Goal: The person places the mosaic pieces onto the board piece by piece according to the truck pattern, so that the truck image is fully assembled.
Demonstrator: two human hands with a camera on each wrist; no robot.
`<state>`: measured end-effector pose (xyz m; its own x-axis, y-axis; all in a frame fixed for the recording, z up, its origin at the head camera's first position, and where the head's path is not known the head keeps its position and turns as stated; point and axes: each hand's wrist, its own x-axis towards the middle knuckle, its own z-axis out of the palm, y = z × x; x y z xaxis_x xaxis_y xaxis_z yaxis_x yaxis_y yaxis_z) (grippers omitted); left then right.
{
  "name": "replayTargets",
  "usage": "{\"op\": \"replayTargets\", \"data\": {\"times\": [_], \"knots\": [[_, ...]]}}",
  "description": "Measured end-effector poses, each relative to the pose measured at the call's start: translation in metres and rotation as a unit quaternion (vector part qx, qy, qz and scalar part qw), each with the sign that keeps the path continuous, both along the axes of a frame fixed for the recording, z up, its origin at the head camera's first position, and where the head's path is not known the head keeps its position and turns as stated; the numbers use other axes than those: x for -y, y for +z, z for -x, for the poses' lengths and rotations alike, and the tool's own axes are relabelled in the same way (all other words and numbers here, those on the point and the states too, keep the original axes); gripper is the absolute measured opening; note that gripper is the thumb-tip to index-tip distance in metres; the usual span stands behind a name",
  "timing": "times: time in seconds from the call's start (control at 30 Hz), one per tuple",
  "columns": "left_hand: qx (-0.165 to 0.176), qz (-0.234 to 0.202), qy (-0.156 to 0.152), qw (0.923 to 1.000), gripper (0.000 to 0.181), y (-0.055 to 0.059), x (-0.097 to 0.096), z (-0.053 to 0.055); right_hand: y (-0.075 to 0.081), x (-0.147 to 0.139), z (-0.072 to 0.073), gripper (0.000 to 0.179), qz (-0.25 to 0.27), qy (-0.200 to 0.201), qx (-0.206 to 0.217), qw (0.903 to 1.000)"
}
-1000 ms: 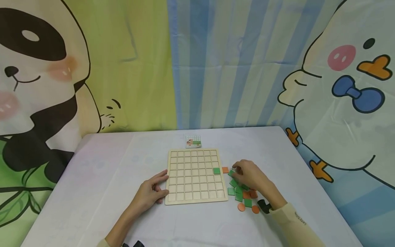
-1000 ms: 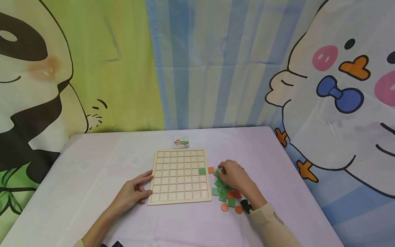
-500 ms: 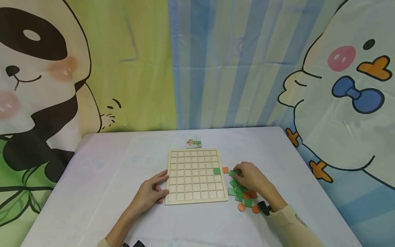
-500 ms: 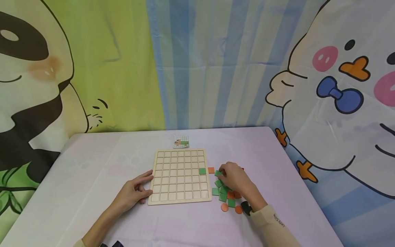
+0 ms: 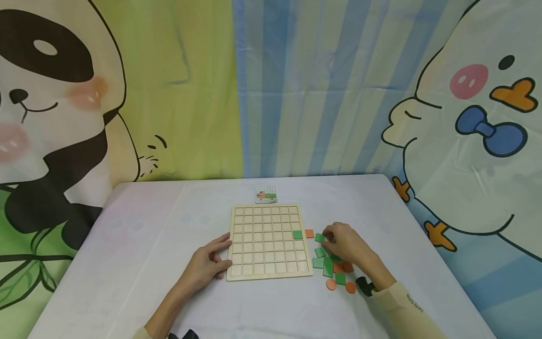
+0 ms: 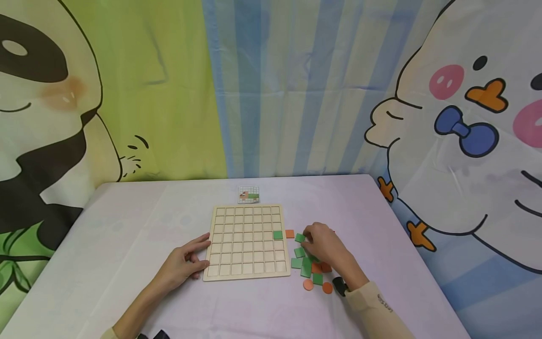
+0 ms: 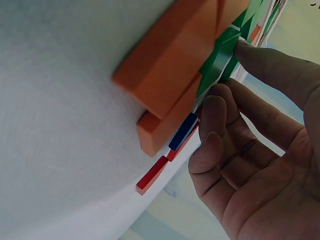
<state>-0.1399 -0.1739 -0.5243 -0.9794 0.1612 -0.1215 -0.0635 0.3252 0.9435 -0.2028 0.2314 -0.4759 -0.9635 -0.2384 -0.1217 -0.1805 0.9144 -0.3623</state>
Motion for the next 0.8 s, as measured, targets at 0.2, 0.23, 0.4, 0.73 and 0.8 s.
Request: {"op": "replayTargets", "data": {"times": [0.2, 0.23, 0.4, 0.73, 0.8], "knots": [[0.003, -0.004, 0.002, 1.0, 0.068, -0.0007, 0.0001, 0.0001, -0.0017, -0.0008, 0.0004, 0.025, 0.005, 0.007, 0.001, 1.0], [0.003, -0.005, 0.002, 1.0, 0.068, -0.0008, 0.0002, 0.0001, -0.0019, -0.0009, 0.0004, 0.025, 0.006, 0.009, 0.001, 0.9999], [0.004, -0.007, 0.0, 1.0, 0.068, -0.0011, 0.0006, -0.0002, -0.0025, -0.0004, 0.001, 0.025, 0.008, 0.008, -0.001, 0.9999], [0.007, -0.004, 0.001, 1.0, 0.067, -0.0002, -0.0003, -0.0001, -0.0019, 0.0003, 0.0013, 0.026, 0.006, 0.005, 0.003, 1.0], [0.007, -0.001, 0.001, 1.0, 0.067, -0.0002, -0.0005, 0.0, -0.0015, -0.0002, 0.0015, 0.025, 0.003, 0.006, 0.002, 1.0]]}}
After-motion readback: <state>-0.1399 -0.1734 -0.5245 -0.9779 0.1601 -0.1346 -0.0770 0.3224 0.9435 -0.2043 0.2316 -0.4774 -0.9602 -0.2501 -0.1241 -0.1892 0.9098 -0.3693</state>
